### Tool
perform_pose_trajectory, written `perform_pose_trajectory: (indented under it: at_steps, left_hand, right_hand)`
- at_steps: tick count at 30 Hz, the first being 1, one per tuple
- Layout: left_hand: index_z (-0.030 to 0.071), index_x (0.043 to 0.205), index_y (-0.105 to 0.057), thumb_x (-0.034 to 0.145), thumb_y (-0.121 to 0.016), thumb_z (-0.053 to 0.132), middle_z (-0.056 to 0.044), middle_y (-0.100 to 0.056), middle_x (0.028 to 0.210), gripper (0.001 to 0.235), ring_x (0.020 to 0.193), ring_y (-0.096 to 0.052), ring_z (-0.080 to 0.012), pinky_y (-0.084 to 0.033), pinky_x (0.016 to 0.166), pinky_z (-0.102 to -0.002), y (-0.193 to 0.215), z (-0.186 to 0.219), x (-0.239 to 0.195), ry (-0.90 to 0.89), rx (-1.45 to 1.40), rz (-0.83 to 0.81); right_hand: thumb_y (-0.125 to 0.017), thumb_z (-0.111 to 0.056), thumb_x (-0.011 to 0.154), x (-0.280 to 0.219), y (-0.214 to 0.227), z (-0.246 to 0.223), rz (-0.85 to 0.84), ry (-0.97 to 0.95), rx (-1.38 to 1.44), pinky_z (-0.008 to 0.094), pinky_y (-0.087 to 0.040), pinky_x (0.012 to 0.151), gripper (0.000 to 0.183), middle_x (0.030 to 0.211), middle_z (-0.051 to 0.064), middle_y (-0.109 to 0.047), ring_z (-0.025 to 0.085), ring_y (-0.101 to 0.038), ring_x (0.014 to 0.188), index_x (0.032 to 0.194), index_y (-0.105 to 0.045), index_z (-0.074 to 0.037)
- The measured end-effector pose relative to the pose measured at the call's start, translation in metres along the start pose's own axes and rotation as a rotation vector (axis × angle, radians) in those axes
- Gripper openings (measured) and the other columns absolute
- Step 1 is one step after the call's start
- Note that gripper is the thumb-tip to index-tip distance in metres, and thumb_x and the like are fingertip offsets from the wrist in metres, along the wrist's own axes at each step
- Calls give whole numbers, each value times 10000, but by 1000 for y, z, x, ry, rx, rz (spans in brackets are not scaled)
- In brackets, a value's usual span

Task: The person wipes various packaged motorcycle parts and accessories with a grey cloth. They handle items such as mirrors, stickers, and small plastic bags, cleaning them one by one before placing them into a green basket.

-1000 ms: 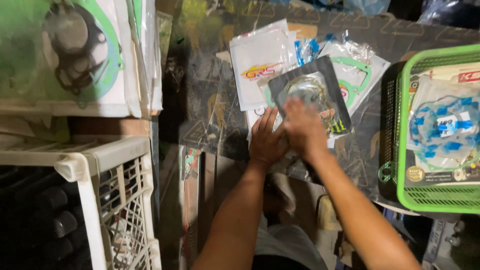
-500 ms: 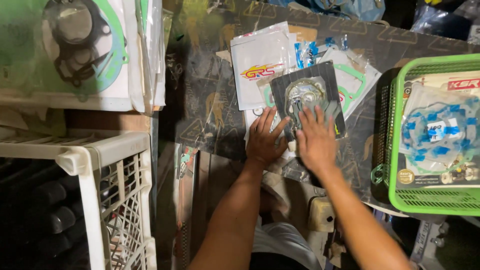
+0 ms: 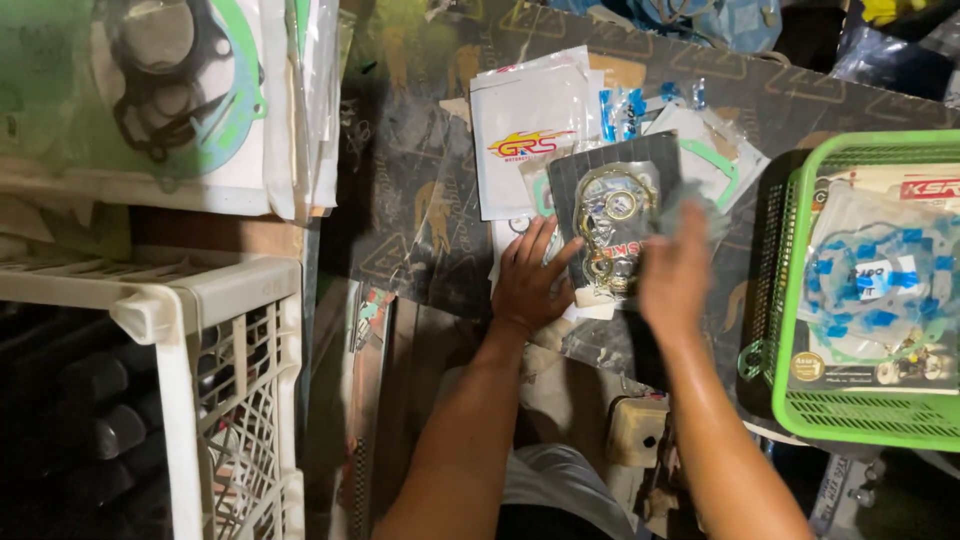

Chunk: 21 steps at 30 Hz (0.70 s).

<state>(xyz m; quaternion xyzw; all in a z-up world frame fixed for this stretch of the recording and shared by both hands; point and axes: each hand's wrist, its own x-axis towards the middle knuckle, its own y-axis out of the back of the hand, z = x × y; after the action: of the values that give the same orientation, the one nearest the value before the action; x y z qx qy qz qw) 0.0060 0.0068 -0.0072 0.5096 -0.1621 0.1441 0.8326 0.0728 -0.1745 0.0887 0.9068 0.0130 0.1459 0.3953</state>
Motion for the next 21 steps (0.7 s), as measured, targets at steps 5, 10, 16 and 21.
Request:
perform_pose_trajectory:
  at_steps: [5, 10, 16, 21]
  left_hand:
    - [386, 1429, -541, 745, -565, 410, -73, -494, 1561, 685, 1458, -473, -262, -340, 1166, -424, 0, 1, 1, 9, 44, -20]
    - [398, 1430, -547, 794, -536, 415, -69, -496, 1562, 636, 1458, -476, -260, -329, 1169, -419, -1, 2, 0, 9, 16, 1]
    - [352, 1361, -595, 807, -540, 419, -67, -489, 1572, 560, 1454, -481, -257, -356, 1151, -414, -6, 0, 0, -11, 56, 12]
    - [396, 1405, -551, 777, -540, 415, -68, -501, 1539, 628, 1429, -506, -270, -376, 1141, -431, -5, 0, 1, -7, 64, 56]
  right_hand:
    - [-620, -344, 939, 2, -20, -9, -520, 346, -316, 589, -276, 1195, 719, 1577, 307, -399, 468, -344, 1476, 1523, -450, 38]
    - [-538, -305, 1008, 25, -22, 3, -480, 332, -351, 623, -270, 1178, 662, 1592, 268, -420, 429, -361, 1485, 1580, -405, -1]
    - [-593, -384, 957, 18, -43, -5, -590, 426, -381, 574, -210, 1234, 763, 1629, 205, -382, 380, -287, 1535, 1603, -353, -58]
    - [-391, -342, 1119, 62, -44, 15, -404, 78, -377, 681, -227, 1176, 649, 1673, 275, -197, 454, -177, 1537, 1614, -254, 54]
